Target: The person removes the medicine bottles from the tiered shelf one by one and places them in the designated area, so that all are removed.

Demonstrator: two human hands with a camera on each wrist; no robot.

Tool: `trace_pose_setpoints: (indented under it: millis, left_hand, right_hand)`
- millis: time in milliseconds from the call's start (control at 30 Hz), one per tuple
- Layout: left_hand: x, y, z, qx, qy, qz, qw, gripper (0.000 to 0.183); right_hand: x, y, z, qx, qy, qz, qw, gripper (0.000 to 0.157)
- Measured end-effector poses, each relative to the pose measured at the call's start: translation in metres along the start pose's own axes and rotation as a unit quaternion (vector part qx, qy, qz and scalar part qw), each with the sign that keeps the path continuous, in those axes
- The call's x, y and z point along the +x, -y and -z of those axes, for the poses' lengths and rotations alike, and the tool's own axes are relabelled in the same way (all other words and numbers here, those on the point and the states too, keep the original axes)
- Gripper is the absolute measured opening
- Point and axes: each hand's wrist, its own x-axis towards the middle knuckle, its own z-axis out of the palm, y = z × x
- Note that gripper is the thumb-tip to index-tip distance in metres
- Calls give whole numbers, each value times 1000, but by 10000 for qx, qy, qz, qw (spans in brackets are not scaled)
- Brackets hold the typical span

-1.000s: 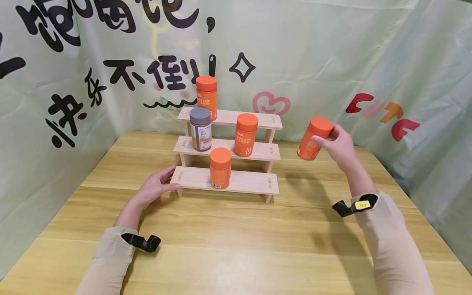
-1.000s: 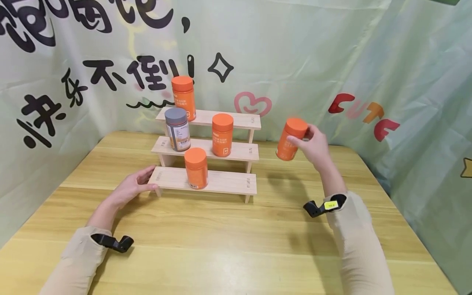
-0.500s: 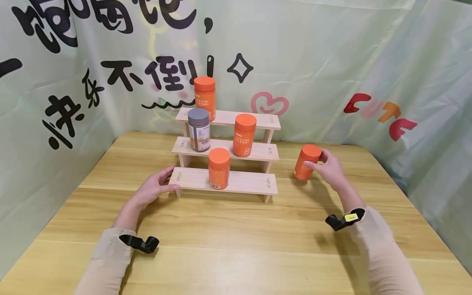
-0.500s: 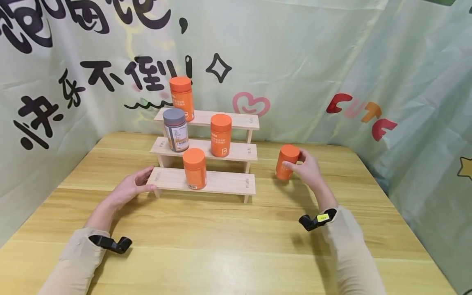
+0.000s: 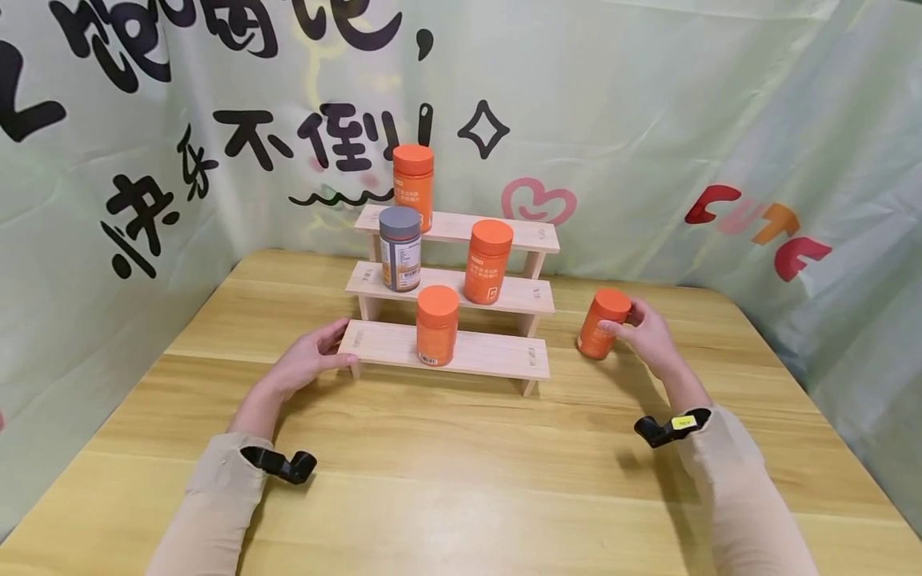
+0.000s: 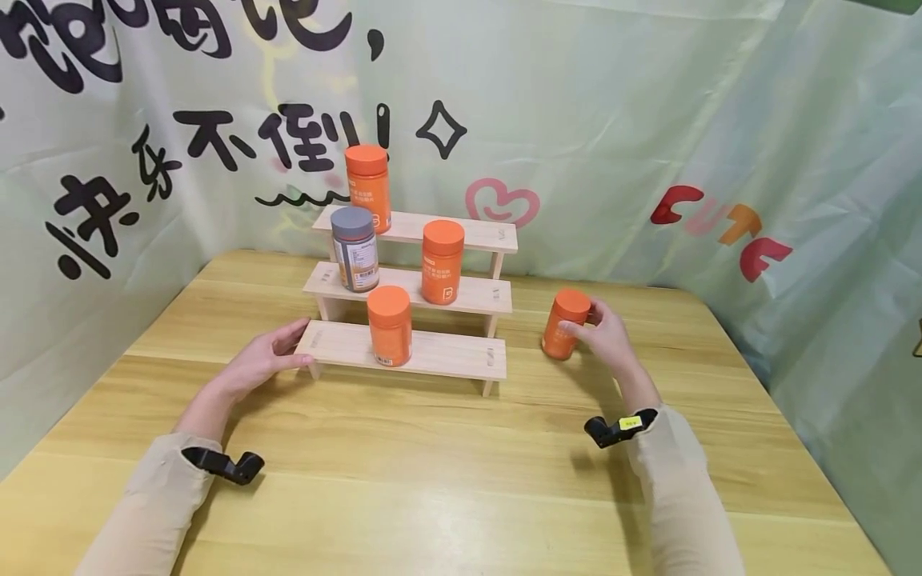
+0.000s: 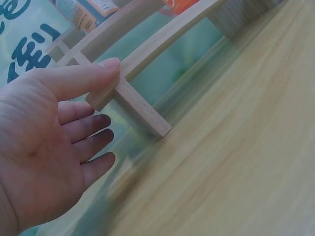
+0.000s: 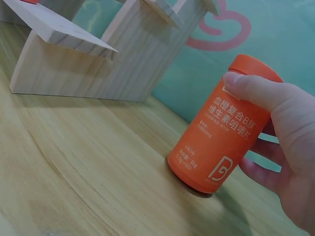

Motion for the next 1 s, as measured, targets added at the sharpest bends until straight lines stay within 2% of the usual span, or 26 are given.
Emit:
trace_pose_setpoints:
  millis: [333,767,1000]
  left_hand:
    - [-1,0,2,-79,44,-71,9999,79]
    - [-1,1,1,-162,15,-46,9999,77]
    - [0,1,1,-161,28,-69,9998,77]
  right_hand:
    - [3,-5,0,439,168,-76,9989,63]
    - [10,-5,-5,890,83,-296,9956,63]
    - [5,-3,-1,1080,2,-125,9941,63]
